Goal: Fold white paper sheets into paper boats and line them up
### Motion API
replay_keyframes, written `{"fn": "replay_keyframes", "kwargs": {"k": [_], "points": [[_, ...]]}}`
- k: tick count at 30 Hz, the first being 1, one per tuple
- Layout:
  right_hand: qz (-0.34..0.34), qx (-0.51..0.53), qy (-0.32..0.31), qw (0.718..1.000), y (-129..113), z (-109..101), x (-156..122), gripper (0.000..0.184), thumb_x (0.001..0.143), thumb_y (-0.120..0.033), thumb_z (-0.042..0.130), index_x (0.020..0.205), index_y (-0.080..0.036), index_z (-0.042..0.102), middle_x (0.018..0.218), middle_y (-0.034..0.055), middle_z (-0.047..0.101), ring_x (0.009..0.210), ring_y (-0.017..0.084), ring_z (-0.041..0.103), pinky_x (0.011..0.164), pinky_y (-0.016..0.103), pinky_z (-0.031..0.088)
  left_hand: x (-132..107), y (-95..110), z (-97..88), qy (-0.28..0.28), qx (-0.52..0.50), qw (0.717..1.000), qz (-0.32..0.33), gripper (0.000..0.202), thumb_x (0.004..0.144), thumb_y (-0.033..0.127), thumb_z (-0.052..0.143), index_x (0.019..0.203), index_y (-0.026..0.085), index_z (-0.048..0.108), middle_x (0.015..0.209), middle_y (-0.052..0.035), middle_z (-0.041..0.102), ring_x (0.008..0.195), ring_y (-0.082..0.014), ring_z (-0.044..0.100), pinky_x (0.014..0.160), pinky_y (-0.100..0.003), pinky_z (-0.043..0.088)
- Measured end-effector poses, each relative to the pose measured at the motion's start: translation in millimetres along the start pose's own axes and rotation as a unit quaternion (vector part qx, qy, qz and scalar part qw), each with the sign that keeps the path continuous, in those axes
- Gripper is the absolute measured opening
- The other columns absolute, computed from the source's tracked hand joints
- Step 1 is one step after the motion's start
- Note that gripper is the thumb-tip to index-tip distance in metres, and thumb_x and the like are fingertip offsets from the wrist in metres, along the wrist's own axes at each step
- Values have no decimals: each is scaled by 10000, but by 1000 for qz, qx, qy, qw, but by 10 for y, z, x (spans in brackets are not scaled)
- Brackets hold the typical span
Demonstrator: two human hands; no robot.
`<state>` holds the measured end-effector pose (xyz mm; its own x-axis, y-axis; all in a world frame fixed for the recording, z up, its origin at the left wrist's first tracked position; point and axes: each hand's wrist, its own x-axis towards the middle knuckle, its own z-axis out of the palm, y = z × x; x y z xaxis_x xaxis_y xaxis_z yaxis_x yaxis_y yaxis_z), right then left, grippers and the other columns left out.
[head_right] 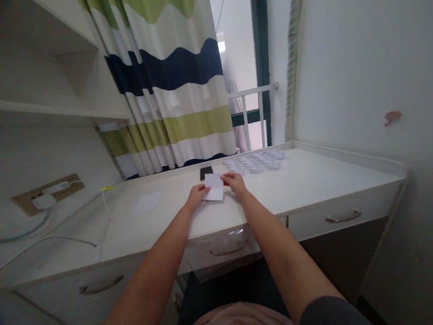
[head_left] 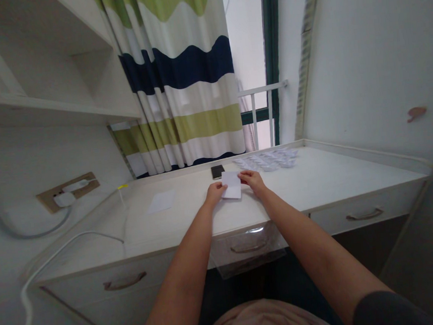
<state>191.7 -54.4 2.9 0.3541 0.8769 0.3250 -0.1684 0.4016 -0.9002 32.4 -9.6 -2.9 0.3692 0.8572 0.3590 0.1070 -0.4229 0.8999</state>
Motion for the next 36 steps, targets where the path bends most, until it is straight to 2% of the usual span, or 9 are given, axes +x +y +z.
{"fn": "replay_keyframes", "kwargs": {"k": [4, 15, 18, 22, 26, 36], "points": [[-3, 11, 9, 1000, -11, -3, 7, 273, 480, -308, 753, 652, -164, 598, 634, 8, 631, 624, 137, 589, 706, 321, 491, 10, -12, 4, -2, 6, 1000, -11, 171, 591, 266, 612, 552, 118, 536, 500, 22, 488, 480, -84, 420, 477, -205, 301], [-11, 12, 39, 999, -10, -13, 12, 257, 489, -301, 749, 654, -163, 609, 631, 12, 630, 633, 136, 587, 703, 310, 492, 6, -16, 13, -12, -16, 1000, -13, 118, 590, 217, 616, 592, 107, 576, 526, 7, 536, 499, -90, 452, 472, -197, 316], [30, 16, 4, 999, -18, -1, -11, 256, 498, -308, 747, 658, -165, 608, 641, 8, 629, 636, 131, 585, 687, 290, 490, 10, -14, 12, 1, -23, 1000, -14, 114, 595, 215, 617, 599, 107, 580, 542, 2, 549, 513, -95, 465, 485, -200, 332], [66, -11, -51, 996, -24, 15, -41, 224, 499, -284, 751, 567, -154, 583, 587, 4, 602, 584, 124, 566, 649, 275, 483, 22, -20, 13, 8, -28, 1000, -9, 107, 600, 210, 618, 606, 107, 589, 575, -9, 568, 536, -104, 485, 521, -216, 359], [86, -15, -70, 994, -28, 31, -71, 208, 501, -261, 749, 576, -154, 587, 561, -7, 593, 557, 116, 557, 616, 262, 478, 37, -29, 5, 25, -40, 999, -9, 100, 603, 206, 609, 606, 107, 595, 577, -11, 573, 543, -106, 492, 527, -217, 369], [100, 0, -86, 991, -9, 21, -56, 188, 523, -171, 703, 690, -160, 618, 605, -6, 629, 564, 118, 574, 594, 250, 467, 47, -34, 12, 41, -120, 992, -28, 302, 595, 272, 647, 837, 90, 648, 697, -47, 637, 604, -117, 547, 571, -231, 432]]}}
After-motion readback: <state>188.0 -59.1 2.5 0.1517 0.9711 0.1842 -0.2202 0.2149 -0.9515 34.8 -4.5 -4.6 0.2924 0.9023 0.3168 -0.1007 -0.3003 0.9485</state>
